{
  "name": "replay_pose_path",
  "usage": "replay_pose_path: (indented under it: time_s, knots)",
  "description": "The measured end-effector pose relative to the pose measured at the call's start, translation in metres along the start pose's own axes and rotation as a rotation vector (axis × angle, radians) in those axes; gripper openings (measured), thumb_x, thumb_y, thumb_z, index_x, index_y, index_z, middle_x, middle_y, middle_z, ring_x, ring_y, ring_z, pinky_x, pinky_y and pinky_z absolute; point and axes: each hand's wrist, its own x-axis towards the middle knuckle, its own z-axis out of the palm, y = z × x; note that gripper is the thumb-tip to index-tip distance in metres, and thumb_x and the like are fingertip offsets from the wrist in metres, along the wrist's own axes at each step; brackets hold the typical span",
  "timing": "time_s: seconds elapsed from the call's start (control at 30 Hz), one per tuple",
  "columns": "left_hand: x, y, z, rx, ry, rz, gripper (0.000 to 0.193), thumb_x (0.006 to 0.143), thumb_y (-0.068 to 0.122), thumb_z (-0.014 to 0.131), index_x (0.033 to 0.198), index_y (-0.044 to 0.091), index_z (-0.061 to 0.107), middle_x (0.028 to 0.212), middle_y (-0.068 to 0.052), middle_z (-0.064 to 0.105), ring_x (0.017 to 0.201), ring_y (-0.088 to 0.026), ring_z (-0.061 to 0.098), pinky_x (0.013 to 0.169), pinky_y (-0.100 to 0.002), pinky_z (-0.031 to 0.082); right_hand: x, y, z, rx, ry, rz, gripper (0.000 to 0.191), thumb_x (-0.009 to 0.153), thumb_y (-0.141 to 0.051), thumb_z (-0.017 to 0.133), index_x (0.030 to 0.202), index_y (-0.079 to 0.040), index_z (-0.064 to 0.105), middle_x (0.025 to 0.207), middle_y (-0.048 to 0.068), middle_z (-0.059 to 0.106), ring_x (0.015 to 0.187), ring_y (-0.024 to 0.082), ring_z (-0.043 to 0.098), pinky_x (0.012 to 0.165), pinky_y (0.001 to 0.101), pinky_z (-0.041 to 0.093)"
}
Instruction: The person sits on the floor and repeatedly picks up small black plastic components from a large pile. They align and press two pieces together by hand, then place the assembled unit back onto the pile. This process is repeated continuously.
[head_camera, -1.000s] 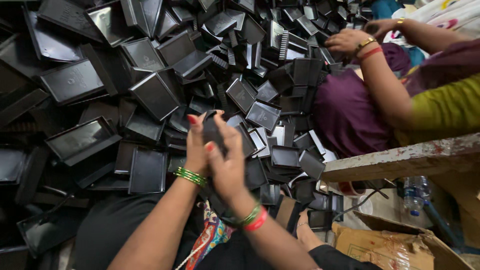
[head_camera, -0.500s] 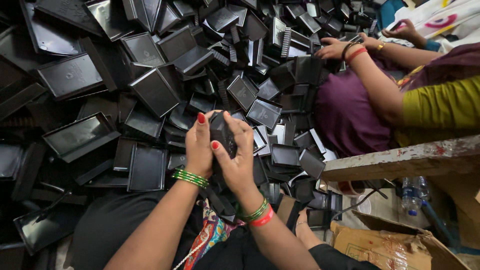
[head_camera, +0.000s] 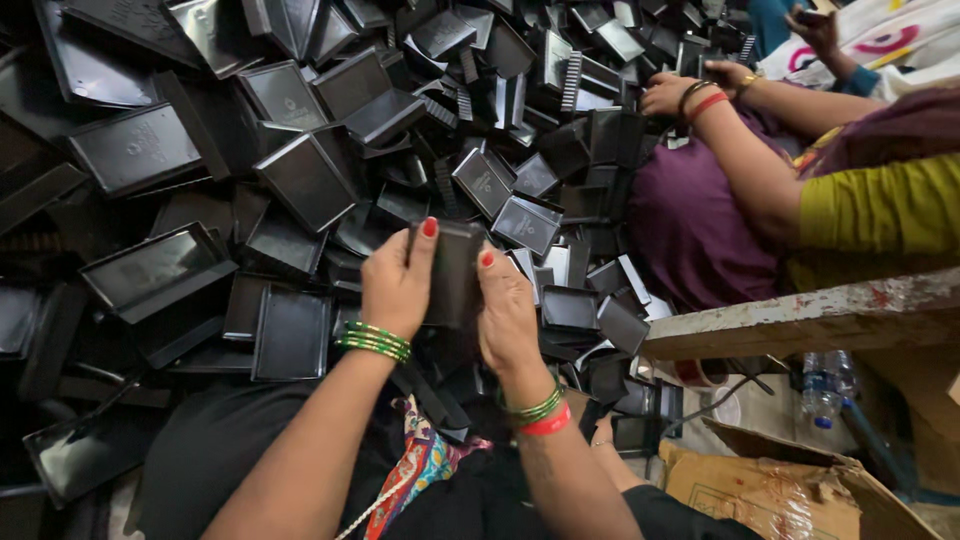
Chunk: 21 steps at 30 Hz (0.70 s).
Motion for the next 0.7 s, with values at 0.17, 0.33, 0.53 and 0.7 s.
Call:
replay_pose_path:
  time_s: [0.17, 0.33, 0.53, 0.7]
  knots:
    - [0.0, 0.003, -0.002, 0.181, 0.108, 0.195, 0.056, 0.102, 0.049, 0.066, 0.08, -0.002, 0.061, 0.07, -0.013, 0.061, 0.063, -0.022, 0.057, 0.062, -0.038, 0.047, -0.024, 0.002, -0.012, -0.429, -0.086, -0.002, 0.056, 0.092, -0.004, 0.071, 0.142, 0.004, 0.048, 0.129, 0.009, 0.067, 0.118, 0.015, 0.065, 0.102, 0.0304, 0.053]
    - [-0.022, -0.004, 0.016, -0.13, -0.241, -0.006, 0.046, 0.099, 0.049, 0.061, 0.087, 0.005, 0.067, 0.07, -0.008, 0.067, 0.063, -0.022, 0.064, 0.061, -0.032, 0.052, -0.045, -0.038, -0.07, -0.647, -0.067, 0.107, 0.053, 0.086, -0.01, 0.078, 0.135, 0.003, 0.061, 0.121, 0.01, 0.072, 0.108, 0.015, 0.07, 0.096, 0.0315, 0.058]
    - [-0.009, -0.041, 0.027, 0.675, -0.316, 0.339, 0.055, 0.079, 0.037, 0.072, 0.122, 0.005, 0.059, 0.116, -0.013, 0.067, 0.104, -0.03, 0.064, 0.087, -0.04, 0.054, -0.156, -0.214, -0.239, -0.38, 0.686, -0.473, 0.054, 0.085, -0.021, 0.076, 0.133, -0.002, 0.061, 0.117, 0.01, 0.072, 0.102, 0.016, 0.07, 0.089, 0.031, 0.057]
    - [0.011, -0.071, 0.063, 1.143, -0.334, 0.89, 0.063, 0.088, 0.018, 0.055, 0.149, 0.018, 0.043, 0.156, -0.004, 0.046, 0.144, -0.026, 0.04, 0.118, -0.049, 0.03, -0.221, -0.254, -0.288, 0.525, 0.244, -0.904, 0.05, 0.092, -0.023, 0.067, 0.137, -0.003, 0.059, 0.121, 0.013, 0.071, 0.109, 0.021, 0.069, 0.095, 0.0343, 0.055]
